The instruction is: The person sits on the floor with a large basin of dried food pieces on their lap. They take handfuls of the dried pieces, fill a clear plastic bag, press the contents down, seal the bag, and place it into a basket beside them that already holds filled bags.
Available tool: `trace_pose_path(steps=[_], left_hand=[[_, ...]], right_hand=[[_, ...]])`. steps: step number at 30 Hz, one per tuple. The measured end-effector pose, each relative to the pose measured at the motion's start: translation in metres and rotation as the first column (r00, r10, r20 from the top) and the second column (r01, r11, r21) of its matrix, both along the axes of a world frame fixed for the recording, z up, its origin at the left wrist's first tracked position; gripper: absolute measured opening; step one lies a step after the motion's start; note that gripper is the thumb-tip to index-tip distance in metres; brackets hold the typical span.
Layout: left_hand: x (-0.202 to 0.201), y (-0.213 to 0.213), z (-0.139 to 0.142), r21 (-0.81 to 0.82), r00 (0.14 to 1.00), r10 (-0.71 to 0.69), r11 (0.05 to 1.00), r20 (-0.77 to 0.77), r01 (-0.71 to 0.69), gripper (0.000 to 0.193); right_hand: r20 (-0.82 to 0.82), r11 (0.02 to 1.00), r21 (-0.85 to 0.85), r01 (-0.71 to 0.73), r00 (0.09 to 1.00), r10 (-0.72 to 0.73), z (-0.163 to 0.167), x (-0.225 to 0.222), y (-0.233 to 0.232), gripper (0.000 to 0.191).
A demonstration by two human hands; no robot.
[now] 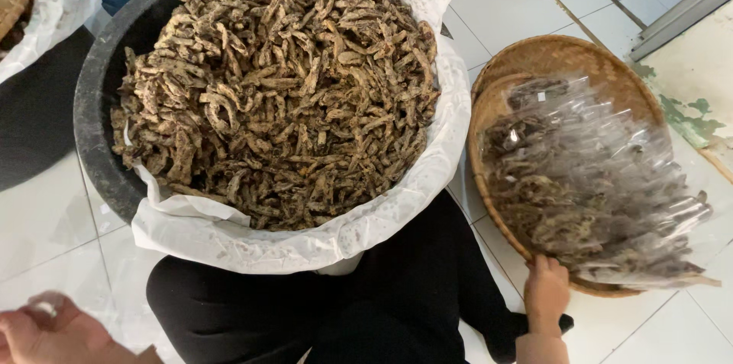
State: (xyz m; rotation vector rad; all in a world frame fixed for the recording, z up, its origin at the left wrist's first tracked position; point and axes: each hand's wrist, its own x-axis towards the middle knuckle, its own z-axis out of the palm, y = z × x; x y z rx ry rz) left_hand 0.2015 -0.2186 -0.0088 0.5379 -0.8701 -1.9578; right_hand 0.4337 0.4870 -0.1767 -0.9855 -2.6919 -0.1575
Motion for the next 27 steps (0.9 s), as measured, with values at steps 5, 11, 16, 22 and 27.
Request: trace_pose_path(steps=[5, 11, 16, 22, 27], left_hand=[[-0.006, 0.098, 0.045, -0.229, 0.850, -0.446, 0.891, -0.281, 0.392, 0.017], [-0.018, 0.264, 0.046, -0.391, 0.534, -0.835, 0.540, -0.134, 0.745, 0.011], [-0.022, 0.335, 0.054, -0.441, 0.471, -0.882, 0.421, 0.004, 0.792, 0.011], [-0.068, 0.276, 0.090, -0.507, 0.268, -0.963, 0.235, -0.007, 0.829, 0.040], [-0.148, 0.267, 0.107, -0.612, 0.434, -0.890, 0.266, 0.142, 0.745, 0.022]], right_hand=[[-0.301, 0.987, -0.012, 0.158, 0.941, -0.155, 0.060, 0.019, -0.020, 0.017], [-0.954, 0.651, -0.245, -0.718, 0.298, -0.031, 0.171, -0.127, -0.152, 0.037], [-0.899, 0.064, -0.288, -0.955, 0.247, -0.361, 0.252, -0.263, -0.219, 0.049], [-0.982, 0.412, -0.165, -0.896, 0.190, 0.020, 0.245, -0.338, -0.235, 0.028], [-0.960, 0.333, -0.006, -0.943, 0.099, 0.262, 0.234, -0.363, -0.248, 0.028]])
